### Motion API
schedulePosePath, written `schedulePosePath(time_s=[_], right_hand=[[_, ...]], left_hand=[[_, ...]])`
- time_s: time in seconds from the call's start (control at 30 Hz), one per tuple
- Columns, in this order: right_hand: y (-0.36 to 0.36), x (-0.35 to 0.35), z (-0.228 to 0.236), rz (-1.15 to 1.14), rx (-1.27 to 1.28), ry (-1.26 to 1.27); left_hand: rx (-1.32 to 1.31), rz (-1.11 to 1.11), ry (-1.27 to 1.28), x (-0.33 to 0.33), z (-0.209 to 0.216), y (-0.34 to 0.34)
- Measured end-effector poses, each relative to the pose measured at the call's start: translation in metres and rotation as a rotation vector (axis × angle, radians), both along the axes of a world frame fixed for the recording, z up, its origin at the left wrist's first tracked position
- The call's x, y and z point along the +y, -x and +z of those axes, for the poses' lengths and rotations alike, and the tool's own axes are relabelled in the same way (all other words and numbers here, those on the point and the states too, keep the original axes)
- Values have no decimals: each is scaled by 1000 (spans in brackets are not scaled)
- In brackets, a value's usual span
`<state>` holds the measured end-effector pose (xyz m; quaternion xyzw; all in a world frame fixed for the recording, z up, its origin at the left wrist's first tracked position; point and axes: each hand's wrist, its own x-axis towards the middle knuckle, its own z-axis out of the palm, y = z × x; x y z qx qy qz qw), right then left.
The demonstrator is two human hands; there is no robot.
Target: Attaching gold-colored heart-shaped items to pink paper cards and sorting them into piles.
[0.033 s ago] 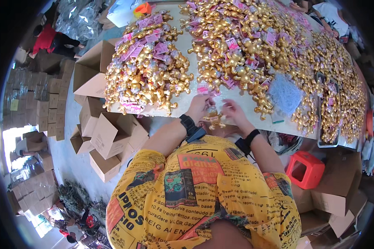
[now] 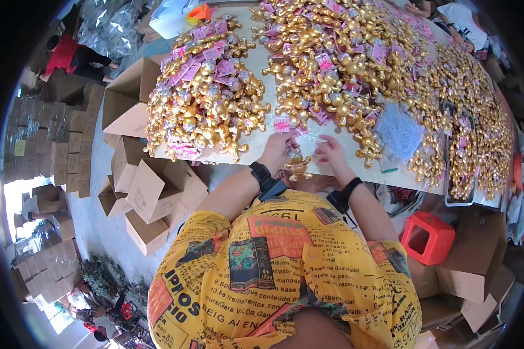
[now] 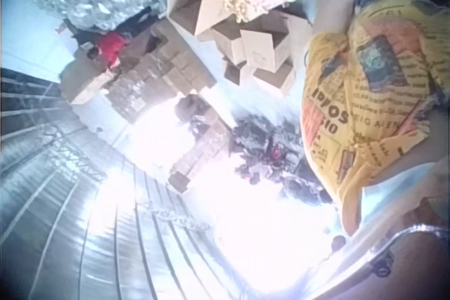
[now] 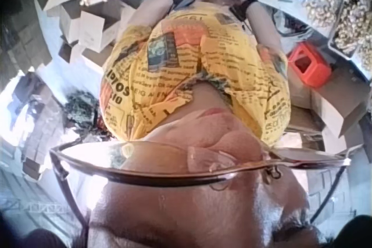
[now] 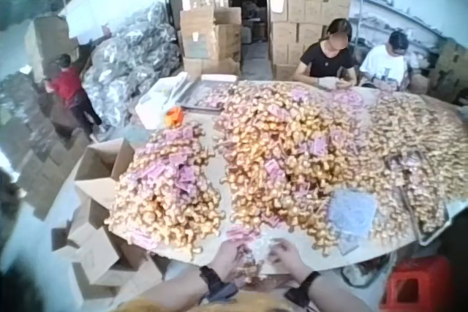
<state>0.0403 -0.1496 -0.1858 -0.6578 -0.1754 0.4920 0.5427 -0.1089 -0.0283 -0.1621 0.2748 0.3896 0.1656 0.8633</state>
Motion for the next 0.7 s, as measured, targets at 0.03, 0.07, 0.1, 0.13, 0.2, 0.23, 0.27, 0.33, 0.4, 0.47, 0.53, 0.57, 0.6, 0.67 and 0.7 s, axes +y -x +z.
schedulePosePath(time_s=[0.03,0.07,0.1,0.13,0.2,0.23,0.27,0.33,0.4,0.47,0.53,0.57,0.6,0.67,0.7], right_hand=[[-7,7,-5,-118,144,64],[-15,15,-10,-238,287,124],[-19,24,-15,-307,359,163],[-20,35,-22,-365,430,201],[-7,61,-22,-560,329,41],[2,75,-23,-567,264,114],[5,88,-22,-576,195,182],[-29,90,-93,-614,206,133],[-97,76,-210,54,-1119,304],[-83,90,-208,-74,-963,210],[-51,99,-143,-344,1,-14],[-13,110,-62,-631,364,110],[-12,102,-25,-579,182,142],[-46,81,-36,-716,12,-107],[-62,70,-37,-716,-70,-143]], left_hand=[[-1,69,-64,0,-4,5],[-3,59,-66,-1,-4,9],[-15,55,-44,-2,-3,13],[-27,59,-24,-1,-2,18],[2,56,-31,2,0,29],[37,57,-31,2,0,39],[70,56,-33,2,0,47],[120,39,-26,1,7,46],[156,-122,-23,1,9,10],[133,-94,5,6,-2,28],[153,54,48,5,-9,54],[164,119,56,4,-12,72],[151,123,27,6,-8,69],[131,77,4,12,-4,48],[102,57,-17,16,-5,41]])
